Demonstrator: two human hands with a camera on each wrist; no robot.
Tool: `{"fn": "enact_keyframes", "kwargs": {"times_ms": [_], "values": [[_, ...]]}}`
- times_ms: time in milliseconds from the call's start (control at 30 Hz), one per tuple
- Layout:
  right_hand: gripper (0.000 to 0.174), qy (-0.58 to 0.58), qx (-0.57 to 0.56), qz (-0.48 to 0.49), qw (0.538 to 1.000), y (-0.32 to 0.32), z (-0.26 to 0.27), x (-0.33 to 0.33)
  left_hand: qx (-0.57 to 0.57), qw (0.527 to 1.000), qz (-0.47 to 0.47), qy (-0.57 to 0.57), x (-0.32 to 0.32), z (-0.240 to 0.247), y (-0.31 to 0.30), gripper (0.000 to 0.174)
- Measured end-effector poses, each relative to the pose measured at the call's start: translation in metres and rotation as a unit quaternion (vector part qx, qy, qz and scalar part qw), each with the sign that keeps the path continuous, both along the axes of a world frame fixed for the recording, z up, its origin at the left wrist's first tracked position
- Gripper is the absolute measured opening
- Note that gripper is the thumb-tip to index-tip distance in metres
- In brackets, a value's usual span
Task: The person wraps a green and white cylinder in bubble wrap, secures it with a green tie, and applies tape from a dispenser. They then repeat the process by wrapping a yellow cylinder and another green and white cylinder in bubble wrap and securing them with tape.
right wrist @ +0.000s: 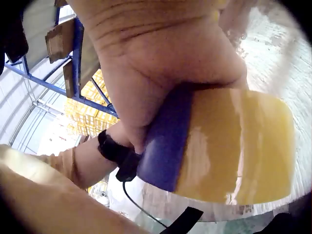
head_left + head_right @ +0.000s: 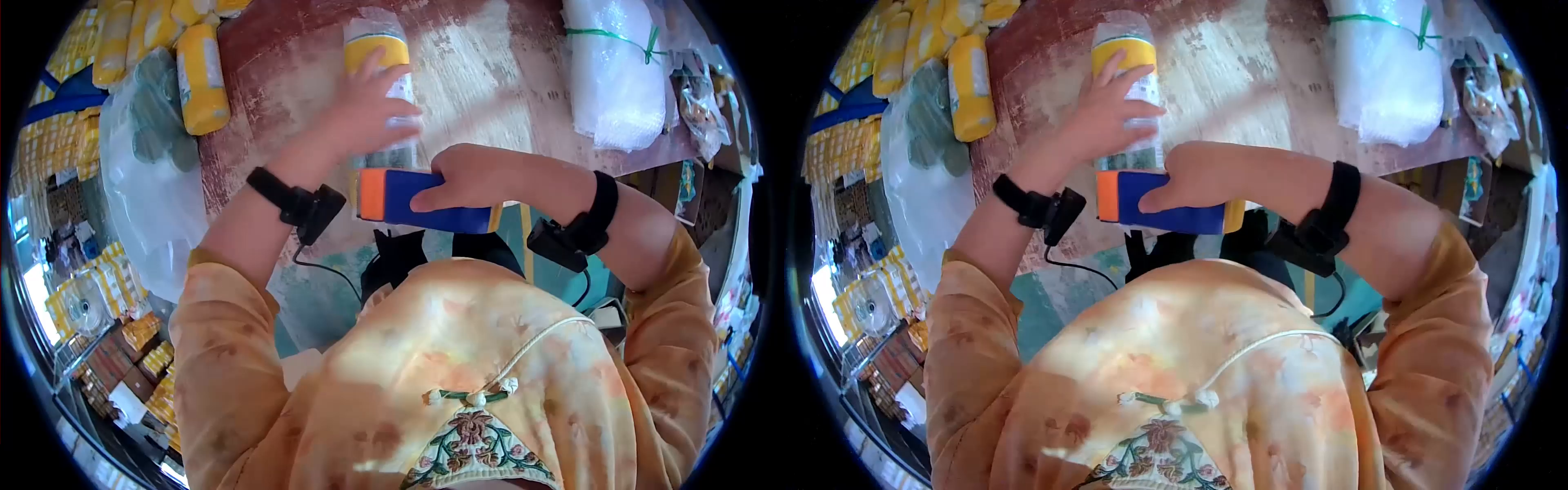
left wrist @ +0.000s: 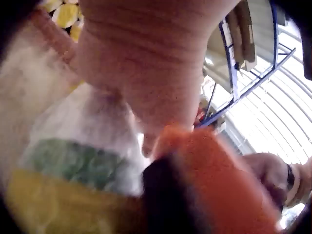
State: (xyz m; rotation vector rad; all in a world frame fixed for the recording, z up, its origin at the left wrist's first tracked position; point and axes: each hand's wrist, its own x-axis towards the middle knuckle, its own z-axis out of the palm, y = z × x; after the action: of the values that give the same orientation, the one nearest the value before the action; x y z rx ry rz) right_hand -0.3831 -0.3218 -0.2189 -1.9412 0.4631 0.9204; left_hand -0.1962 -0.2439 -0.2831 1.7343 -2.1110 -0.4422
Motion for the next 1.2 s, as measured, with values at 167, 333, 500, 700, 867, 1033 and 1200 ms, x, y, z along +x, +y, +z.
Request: {"fn": "enact_keyframes", "kwargs": {"times_ms": [167,333,500,700,867,1033,1200], "values": [[0.066,0.022,-0.014,0.011,1.0,-0.017,-0.004,-0.006,-0.048,0.998,-0.029,-0.004,0.014,-0.021,0.013,0.021],[0.064,0.031,-0.048,0.015,0.998,-0.041,-0.023,-0.039,-0.044,0.988,0.053,0.141,0.052,-0.037,0.062,0.017],[0.059,0.011,-0.002,0.064,0.998,0.013,-0.014,0.058,-0.038,0.987,0.111,-0.108,0.085,0.004,0.117,0.02],[0.06,0.051,-0.014,0.133,0.99,0.008,-0.012,0.073,-0.025,0.987,0.159,-0.028,0.057,-0.006,0.104,0.014],[0.062,0.036,-0.074,0.109,0.991,-0.012,-0.024,0.068,-0.097,0.975,0.197,0.034,0.118,-0.03,0.178,0.02],[0.064,0.0,-0.07,0.155,0.985,0.031,-0.011,0.113,-0.007,0.91,0.412,0.035,0.091,-0.002,0.216,0.041],[0.07,0.015,-0.09,0.221,0.971,0.045,-0.014,0.13,-0.006,0.861,0.506,0.044,0.051,-0.027,0.205,0.085]]}}
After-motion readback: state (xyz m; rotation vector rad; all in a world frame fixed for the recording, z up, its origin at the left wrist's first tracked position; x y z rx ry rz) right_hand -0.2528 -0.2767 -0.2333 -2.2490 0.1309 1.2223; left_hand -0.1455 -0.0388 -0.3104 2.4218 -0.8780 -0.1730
